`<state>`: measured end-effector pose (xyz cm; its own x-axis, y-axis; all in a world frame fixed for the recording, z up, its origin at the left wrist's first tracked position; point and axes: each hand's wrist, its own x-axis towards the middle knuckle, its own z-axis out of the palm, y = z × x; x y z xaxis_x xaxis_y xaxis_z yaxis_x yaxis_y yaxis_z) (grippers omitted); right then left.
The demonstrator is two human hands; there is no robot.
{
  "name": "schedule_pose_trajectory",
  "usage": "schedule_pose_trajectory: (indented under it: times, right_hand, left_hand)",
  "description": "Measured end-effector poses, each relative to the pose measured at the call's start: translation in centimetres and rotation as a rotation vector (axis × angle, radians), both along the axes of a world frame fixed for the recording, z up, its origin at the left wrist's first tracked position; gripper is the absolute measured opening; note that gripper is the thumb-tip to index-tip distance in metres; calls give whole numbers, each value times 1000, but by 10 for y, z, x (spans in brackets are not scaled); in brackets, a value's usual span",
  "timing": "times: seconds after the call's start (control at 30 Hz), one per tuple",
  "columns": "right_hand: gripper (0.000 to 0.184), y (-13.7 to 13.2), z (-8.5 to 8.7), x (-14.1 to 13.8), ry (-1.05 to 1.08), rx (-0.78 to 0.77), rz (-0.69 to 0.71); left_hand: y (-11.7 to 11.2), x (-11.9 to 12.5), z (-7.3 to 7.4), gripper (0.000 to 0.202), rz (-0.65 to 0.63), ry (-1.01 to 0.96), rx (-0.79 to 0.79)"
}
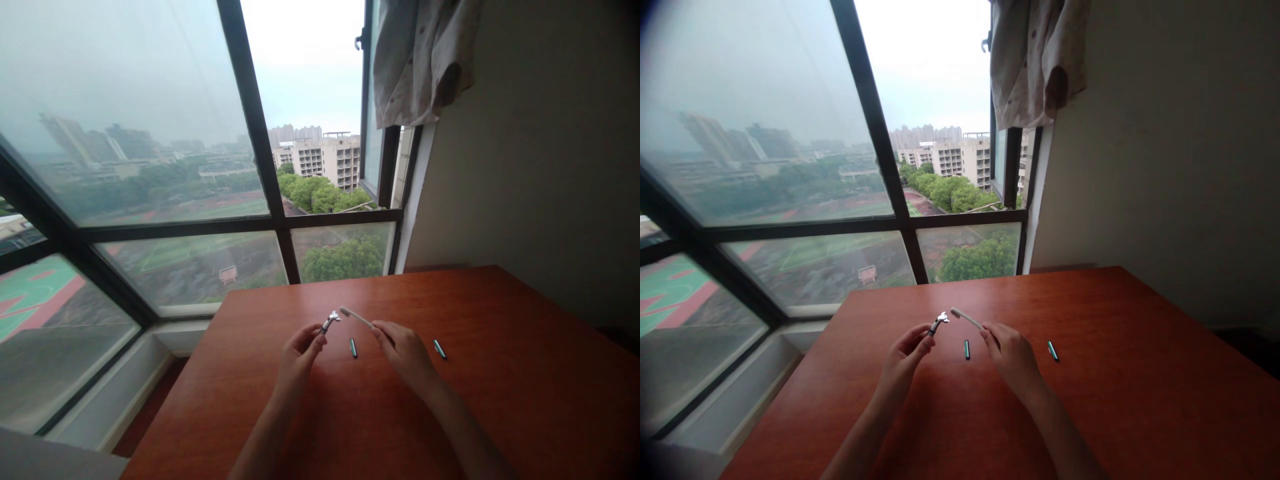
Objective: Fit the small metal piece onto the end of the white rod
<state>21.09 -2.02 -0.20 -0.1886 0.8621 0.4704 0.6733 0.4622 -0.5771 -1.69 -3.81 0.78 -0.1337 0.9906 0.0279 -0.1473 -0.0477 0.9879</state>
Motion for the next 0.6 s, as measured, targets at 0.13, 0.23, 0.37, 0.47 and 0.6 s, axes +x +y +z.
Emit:
schedule_pose_trajectory:
  times: [0.13, 0.23, 0.37, 0.47, 0.6]
  right_hand:
    - [40, -2, 5, 0, 15, -36, 12]
    - [35, -3, 8, -1, 87, -30, 43]
    - [32, -4, 6, -2, 66, -16, 82]
    - [32, -4, 4, -3, 33, 11, 69]
    - [33, -4, 3, -4, 10, 13, 46]
  left_hand:
    - [-1, 2, 3, 28, 11, 39, 2]
    - [0, 1, 3, 27, 8, 79, 8]
    - [2, -1, -2, 27, 2, 110, 10]
    - [3, -2, -7, 28, -28, 123, 13]
    - [4, -2, -10, 27, -53, 137, 14]
